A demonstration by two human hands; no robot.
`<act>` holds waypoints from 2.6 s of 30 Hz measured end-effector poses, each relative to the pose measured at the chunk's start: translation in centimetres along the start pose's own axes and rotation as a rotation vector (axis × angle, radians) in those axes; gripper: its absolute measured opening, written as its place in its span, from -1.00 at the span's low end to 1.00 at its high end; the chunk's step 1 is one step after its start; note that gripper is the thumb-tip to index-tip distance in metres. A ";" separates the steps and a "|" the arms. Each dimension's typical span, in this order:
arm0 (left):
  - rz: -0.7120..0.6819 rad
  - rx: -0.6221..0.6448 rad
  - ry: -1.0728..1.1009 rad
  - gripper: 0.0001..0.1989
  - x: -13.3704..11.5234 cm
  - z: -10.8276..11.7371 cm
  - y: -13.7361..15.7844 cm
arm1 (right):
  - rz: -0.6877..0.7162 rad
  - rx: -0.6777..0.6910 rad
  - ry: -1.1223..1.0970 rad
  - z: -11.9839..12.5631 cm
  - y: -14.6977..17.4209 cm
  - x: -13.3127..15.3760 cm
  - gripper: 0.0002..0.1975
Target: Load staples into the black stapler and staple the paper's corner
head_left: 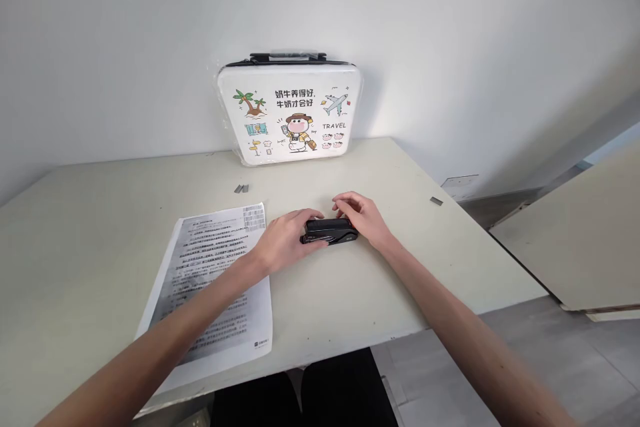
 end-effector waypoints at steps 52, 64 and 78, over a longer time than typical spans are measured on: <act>0.339 -0.178 -0.436 -0.86 16.5 3.4 -1.2 | -0.112 -0.019 -0.051 -0.9 0.6 1.1 -0.57; 0.339 -0.107 0.453 -0.69 7.1 3.5 2.4 | -0.105 -0.006 -0.039 -0.7 0.8 0.7 -0.59; 0.112 -0.276 0.134 -0.78 4.6 2.9 4.9 | -0.139 -0.021 0.025 -0.6 0.9 0.5 -0.62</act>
Point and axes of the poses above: each hand's wrist, its own y-axis away from the middle knuckle, its own z-axis out of the back of the hand, x = y × z, the point moved 5 cm from there along -y, towards the middle knuckle, and after that the axes turned 14 degrees about -y, right-handed, at the moved point
